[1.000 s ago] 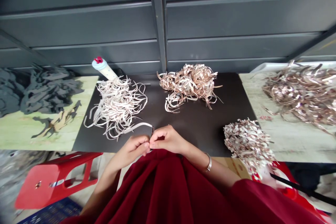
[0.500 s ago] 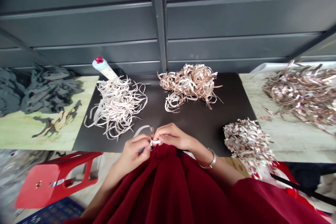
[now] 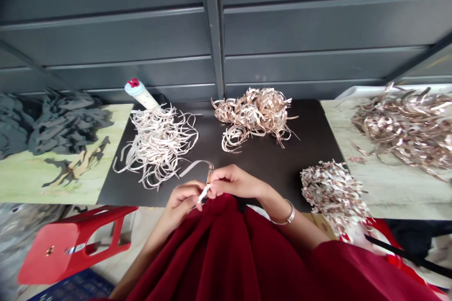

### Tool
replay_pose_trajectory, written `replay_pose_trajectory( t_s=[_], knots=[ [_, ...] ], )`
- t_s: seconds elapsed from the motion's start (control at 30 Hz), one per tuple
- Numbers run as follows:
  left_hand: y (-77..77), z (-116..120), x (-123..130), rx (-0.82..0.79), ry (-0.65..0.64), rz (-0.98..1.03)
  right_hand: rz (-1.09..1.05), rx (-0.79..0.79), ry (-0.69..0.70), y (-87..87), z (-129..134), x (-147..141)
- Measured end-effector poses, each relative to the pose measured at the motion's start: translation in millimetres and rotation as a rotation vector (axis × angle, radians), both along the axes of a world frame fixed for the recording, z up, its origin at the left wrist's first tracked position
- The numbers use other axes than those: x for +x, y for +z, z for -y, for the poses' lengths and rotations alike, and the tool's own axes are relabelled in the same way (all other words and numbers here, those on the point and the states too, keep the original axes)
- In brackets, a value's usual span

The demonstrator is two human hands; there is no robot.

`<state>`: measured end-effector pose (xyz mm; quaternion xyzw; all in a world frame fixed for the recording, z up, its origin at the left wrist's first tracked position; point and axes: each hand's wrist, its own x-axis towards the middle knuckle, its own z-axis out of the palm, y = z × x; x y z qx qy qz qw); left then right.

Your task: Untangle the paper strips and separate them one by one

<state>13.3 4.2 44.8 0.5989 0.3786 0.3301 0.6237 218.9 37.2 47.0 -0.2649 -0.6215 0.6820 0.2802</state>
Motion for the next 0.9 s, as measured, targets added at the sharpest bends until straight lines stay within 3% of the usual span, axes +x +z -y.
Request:
replay_pose_trajectory(
  t_s=[0.17,0.27,0.5,0.7,0.9],
  knots=[
    [-18.4,-4.0,2.8,-0.518,0.022,0.221,0.204,0.301,-0.036,-5.3,4.7,-13.3],
    [-16.5,-7.0,8.0,-0.644,0.063,0.346,0.252,0.376,-0.101,-5.2,6.3,-19.3],
    [-14.2,-9.4,7.5,-0.657,0.089,0.336,0.286,0.577,-0.320,-4.6,13.2,-25.4],
    [-17.3,-9.1,4.9,-0.650,0.122,0.249,0.427,0.522,-0.283,2.5,18.9,-21.3],
    [-17.5,-8.0,1.5,-0.706,0.067,0.226,0.357,0.439,-0.237,4.0,15.6,-5.5]
  ],
)
